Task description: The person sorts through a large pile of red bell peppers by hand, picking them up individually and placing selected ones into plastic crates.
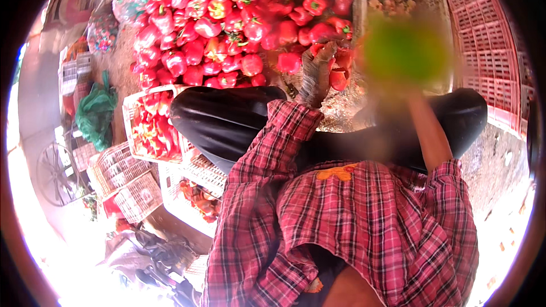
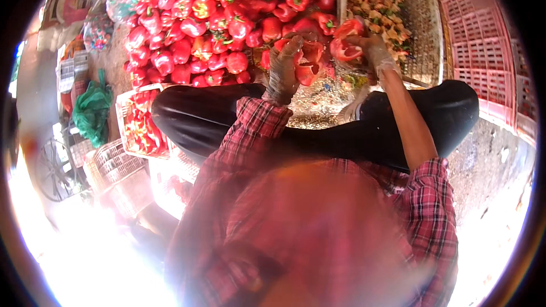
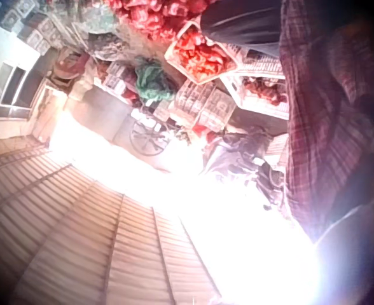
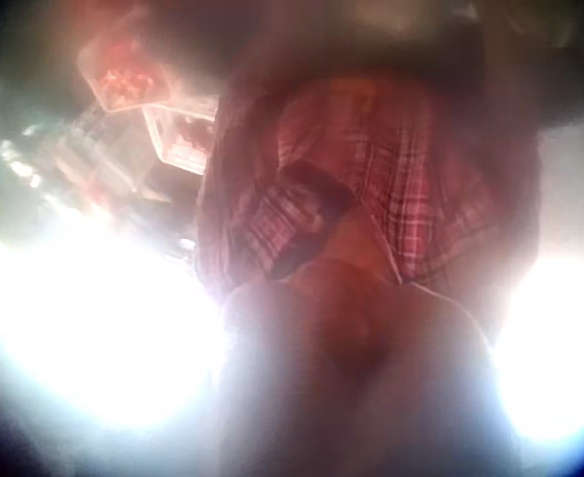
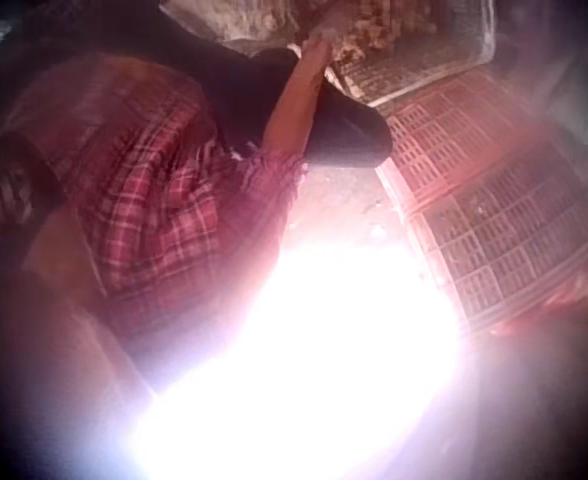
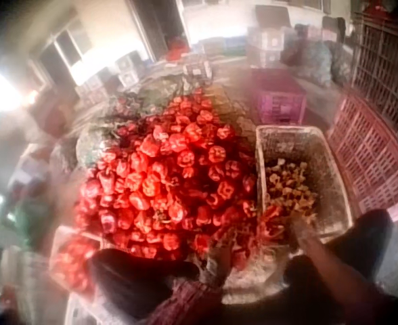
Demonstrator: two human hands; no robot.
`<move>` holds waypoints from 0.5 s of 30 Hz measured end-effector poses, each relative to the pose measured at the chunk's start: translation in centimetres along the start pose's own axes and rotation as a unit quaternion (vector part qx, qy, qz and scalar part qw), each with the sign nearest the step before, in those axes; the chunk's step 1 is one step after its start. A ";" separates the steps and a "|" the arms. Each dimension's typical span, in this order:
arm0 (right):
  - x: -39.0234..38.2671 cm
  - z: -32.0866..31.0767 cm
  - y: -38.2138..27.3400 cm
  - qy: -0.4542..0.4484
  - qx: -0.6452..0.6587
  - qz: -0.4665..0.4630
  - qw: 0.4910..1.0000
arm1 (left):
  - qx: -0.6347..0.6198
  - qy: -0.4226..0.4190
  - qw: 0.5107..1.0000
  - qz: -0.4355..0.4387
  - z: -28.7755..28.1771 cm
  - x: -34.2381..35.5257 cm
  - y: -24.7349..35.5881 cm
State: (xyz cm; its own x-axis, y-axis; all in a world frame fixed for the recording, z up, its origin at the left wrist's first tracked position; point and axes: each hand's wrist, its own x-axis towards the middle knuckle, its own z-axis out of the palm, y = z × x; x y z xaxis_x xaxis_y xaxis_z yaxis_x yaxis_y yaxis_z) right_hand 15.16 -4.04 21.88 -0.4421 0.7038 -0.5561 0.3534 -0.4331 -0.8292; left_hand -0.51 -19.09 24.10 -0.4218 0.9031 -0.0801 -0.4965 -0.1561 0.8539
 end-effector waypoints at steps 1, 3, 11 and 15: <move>0.4 0.1 0.1 0.024 -0.040 -0.001 0.999 | -0.011 0.002 1.000 -0.001 -0.2 -0.2 1.0; 1.5 0.0 -0.2 0.007 -0.222 0.081 0.972 | -0.108 -0.019 0.986 -0.129 -2.5 0.1 -0.5; -6.0 8.0 -6.9 -0.129 0.032 0.019 0.991 | -0.416 0.042 0.893 -0.165 -11.4 1.2 1.0; -5.2 9.7 -6.8 -0.138 0.042 -0.004 0.990 | 0.085 0.104 0.991 0.024 -27.1 2.6 10.4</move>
State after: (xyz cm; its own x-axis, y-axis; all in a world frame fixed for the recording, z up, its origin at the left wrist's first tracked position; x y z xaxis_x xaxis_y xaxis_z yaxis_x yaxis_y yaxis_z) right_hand 7.04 -10.24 29.85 -0.6571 0.5324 -0.5337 0.2841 -0.4809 -0.8295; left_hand -27.32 -29.17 18.88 -0.5973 0.7919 -0.1271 -0.3447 -0.1104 0.9322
